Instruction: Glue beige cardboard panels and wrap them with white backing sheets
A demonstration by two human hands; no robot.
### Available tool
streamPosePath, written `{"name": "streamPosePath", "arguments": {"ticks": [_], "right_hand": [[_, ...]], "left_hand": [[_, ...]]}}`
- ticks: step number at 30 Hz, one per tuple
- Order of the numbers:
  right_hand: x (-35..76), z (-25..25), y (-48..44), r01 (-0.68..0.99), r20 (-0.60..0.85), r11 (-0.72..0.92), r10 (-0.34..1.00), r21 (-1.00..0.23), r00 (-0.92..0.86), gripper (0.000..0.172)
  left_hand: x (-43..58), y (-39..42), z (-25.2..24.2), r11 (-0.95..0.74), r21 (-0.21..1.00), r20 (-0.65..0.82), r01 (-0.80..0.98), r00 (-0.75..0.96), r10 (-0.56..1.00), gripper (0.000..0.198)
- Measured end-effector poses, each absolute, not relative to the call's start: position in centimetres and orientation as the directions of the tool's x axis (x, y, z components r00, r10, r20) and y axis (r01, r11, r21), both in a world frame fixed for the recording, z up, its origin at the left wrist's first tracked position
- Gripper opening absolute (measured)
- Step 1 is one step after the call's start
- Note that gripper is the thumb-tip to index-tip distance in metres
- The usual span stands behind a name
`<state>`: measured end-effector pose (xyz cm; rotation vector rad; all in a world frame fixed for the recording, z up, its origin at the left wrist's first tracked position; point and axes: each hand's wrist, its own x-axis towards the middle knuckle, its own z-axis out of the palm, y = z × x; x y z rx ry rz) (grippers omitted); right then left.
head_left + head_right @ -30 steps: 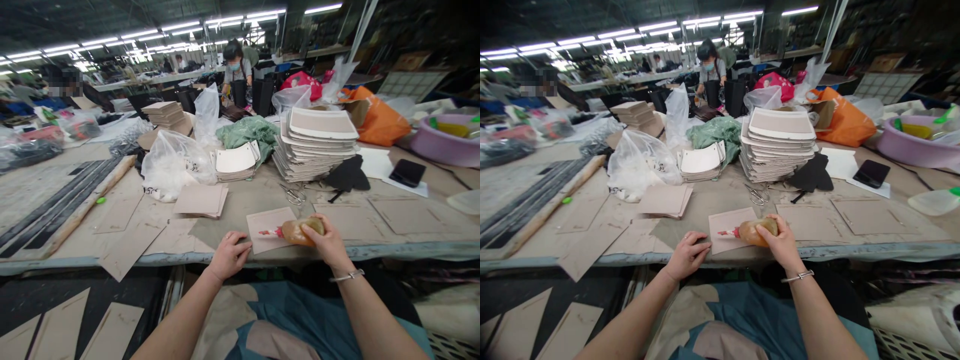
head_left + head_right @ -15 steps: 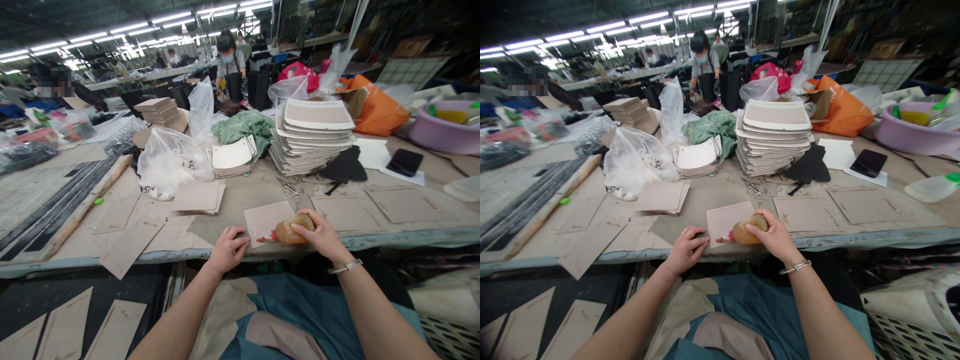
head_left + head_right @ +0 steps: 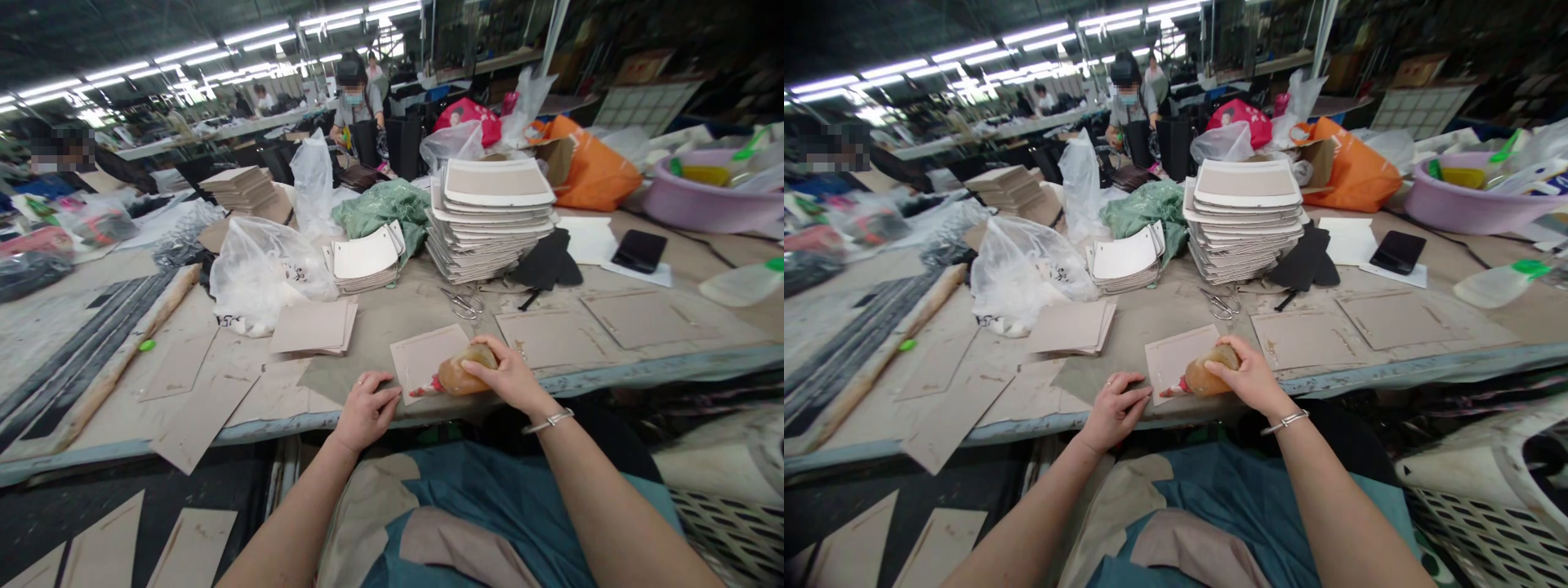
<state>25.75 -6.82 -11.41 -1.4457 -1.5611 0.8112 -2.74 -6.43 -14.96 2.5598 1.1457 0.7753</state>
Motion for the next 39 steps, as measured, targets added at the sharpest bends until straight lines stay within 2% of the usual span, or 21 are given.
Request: {"name": "streamPosePath", "arguments": {"ticks": [3,8,14,16,19,22,26,34,39], "right_hand": [[25.7,-11.6,-6.9,0.446,0.145,0.115,0.989,-0.888,0.033,0.033],[25.2,-12.5,-5.8,0.435,0.221,0.099,0.946,-0.895,0.239,0.038],[26.4,-11.9,-7.0,0.385,0.103,0.084,0.994,-0.919,0.029,0.035],[27.3,-11.8,-7.4,0.312,0.082,0.051,0.993,-0.949,0.089,0.037],[29.4,-11.8,-7.4,0.201,0.083,0.025,0.955,-0.979,0.284,0.044],[32.0,-11.6,-7.2,0.289,0.165,0.025,0.868,-0.957,0.468,0.046],[34.0,-11.6,-7.3,0.436,0.252,-0.010,0.803,-0.900,0.539,0.043],[34.6,-11.5,-7.8,0.571,0.314,0.025,0.854,-0.821,0.414,0.038],[36.8,-10.4,-9.9,0.626,0.281,0.024,0.906,-0.780,0.316,0.036]], "left_hand": [[-2.8,-6.4,-15.0,-0.669,0.401,0.368,0.626,0.559,0.743,0.021],[-2.8,-6.4,-15.1,-0.669,0.389,0.376,0.633,0.554,0.743,0.020],[-2.8,-6.3,-15.0,-0.677,0.412,0.377,0.609,0.563,0.736,0.020],[-2.8,-6.3,-15.1,-0.676,0.414,0.379,0.610,0.560,0.737,0.020],[-2.9,-6.2,-15.1,-0.674,0.410,0.375,0.615,0.559,0.739,0.020],[-2.9,-6.2,-15.1,-0.670,0.411,0.366,0.618,0.562,0.742,0.020],[-2.7,-6.3,-14.8,-0.666,0.415,0.363,0.619,0.559,0.745,0.021],[-3.0,-6.1,-15.1,-0.676,0.401,0.370,0.618,0.566,0.737,0.021],[-2.9,-6.2,-15.0,-0.673,0.399,0.366,0.623,0.564,0.740,0.021]]}}
